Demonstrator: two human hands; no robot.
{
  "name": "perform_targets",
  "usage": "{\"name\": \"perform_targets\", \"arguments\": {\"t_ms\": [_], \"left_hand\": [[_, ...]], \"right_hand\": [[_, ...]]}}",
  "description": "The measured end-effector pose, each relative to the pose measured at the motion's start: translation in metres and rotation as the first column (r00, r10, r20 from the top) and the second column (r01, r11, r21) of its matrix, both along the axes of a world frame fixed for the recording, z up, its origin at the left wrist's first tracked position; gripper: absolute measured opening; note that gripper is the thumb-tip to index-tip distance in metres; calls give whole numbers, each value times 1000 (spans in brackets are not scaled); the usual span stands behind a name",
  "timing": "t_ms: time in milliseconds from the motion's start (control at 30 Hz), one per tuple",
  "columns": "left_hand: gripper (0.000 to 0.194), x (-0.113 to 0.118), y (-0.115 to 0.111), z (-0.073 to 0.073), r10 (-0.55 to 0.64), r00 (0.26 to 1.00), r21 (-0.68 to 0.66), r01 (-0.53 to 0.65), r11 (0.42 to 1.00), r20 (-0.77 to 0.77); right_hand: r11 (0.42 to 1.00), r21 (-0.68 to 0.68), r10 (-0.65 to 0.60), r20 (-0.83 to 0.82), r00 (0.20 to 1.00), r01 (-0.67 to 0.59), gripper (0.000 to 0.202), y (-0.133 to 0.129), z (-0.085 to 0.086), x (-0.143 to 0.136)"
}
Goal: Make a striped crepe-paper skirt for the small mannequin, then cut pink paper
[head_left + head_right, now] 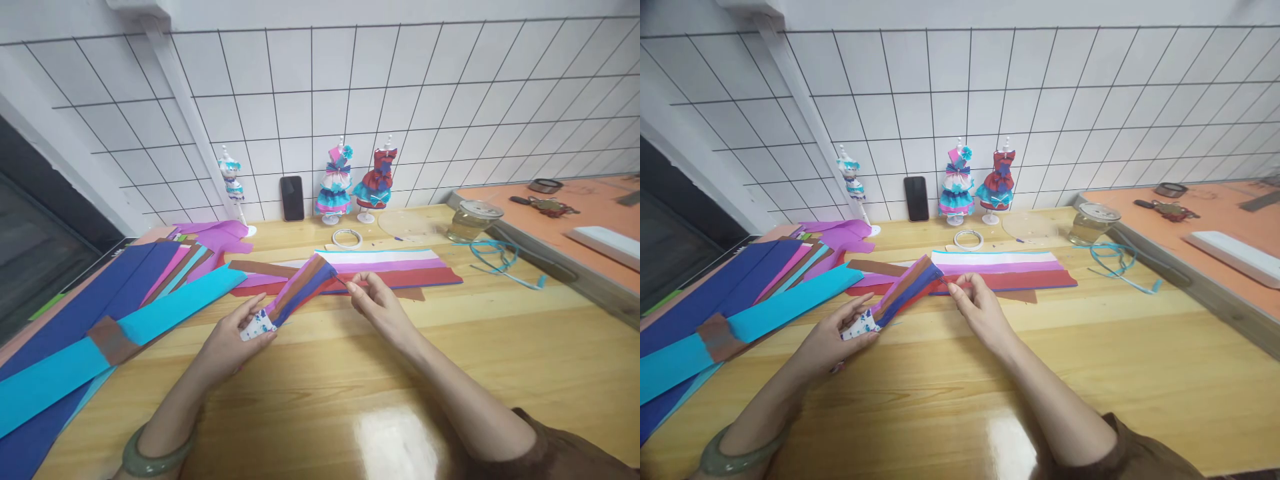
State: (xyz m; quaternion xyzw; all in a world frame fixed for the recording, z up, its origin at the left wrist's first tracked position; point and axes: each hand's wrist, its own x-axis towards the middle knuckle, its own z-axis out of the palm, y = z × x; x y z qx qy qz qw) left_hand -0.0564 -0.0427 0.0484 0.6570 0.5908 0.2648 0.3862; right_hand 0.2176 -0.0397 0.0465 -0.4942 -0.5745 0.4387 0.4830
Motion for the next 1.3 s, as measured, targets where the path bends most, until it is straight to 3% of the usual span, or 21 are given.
{"name": "perform_targets", "arguments": {"t_ms": [500,867,1300], "left_hand": [[75,3,-1,0,-7,995,89,16,996,-103],[73,2,-1,-7,-21,953,193,84,978,-304],[75,-1,1,-8,-14,971,169,55,984,-237]], "right_hand": [[998,23,-61,91,994,60,32,1,-3,0],[997,33,-66,71,995,64,32,-1,-4,-4],[996,40,-77,75,994,74,30,-3,0,-3]]}}
